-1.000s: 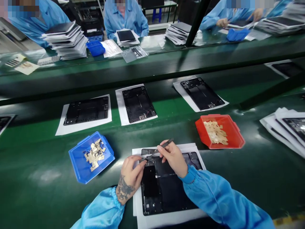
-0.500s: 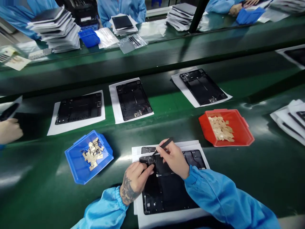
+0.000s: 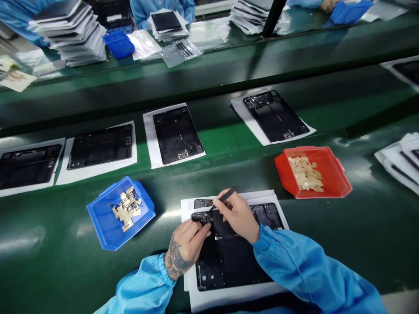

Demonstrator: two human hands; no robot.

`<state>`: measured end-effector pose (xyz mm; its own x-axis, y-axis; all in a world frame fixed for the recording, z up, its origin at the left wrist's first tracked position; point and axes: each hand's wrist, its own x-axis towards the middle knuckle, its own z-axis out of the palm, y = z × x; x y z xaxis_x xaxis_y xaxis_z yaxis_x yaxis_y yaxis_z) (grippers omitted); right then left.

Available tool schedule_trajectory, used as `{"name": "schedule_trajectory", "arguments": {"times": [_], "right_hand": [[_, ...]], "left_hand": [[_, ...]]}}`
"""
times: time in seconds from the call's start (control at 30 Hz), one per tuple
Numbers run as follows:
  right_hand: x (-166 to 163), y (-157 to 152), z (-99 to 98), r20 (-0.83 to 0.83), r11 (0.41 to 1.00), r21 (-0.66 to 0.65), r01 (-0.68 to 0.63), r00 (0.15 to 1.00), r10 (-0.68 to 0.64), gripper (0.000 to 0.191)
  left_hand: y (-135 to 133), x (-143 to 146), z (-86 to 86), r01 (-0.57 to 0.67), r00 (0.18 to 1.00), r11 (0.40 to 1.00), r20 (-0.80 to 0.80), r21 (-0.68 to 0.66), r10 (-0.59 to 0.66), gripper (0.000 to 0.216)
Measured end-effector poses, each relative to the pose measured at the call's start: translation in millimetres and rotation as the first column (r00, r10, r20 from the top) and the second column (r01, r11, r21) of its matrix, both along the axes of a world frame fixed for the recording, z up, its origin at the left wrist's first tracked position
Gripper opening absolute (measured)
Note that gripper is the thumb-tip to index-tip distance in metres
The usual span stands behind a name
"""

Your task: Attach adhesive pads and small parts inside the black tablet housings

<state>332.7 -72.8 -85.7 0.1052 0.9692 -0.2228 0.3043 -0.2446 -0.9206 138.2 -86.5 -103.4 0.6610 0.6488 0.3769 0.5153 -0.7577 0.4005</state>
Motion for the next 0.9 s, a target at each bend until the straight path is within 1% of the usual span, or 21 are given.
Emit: {"name": "schedule_trajectory", "arguments": {"times": [0.23,0.3,0.43,0.53,0.73,0.9], "right_hand": [[-1.1,-1.0,0.0,0.035,1.0,0.018,0.001,0.999,-0.002,0.016],[-1.2,-1.9,-0.2,0.043,1.0,0.027,0.001,0.999,-0.002,0.016],[-1.5,-3.9,-0.5,0.054,0.999,0.043,-0.001,0.999,-0.002,0.017],[-1.7,-4.5,0.6,0.055,0.999,0.046,-0.003,0.998,0.001,0.017],[-2.5,-4.4,4.6,0.071,0.999,0.036,-0.01,0.997,0.007,0.018],[-2.1,-4.8,6.0,0.083,0.998,0.049,-0.027,0.996,0.023,0.017]], "left_hand": [[-2.4,-2.0,-2.5,0.008,1.0,1.0,0.017,-0.007,-0.007,0.029],[-2.1,-1.1,-0.1,-0.022,1.0,1.0,0.004,0.003,0.022,0.031],[-0.2,2.3,7.3,-0.134,0.988,0.991,-0.067,0.019,0.135,0.031],[0.6,4.4,9.9,-0.173,0.979,0.985,-0.107,0.02,0.174,0.031],[0.2,5.5,9.2,-0.176,0.976,0.983,-0.12,0.049,0.181,0.028],[0.6,6.8,12.0,-0.181,0.971,0.982,-0.146,0.061,0.188,0.027]]}}
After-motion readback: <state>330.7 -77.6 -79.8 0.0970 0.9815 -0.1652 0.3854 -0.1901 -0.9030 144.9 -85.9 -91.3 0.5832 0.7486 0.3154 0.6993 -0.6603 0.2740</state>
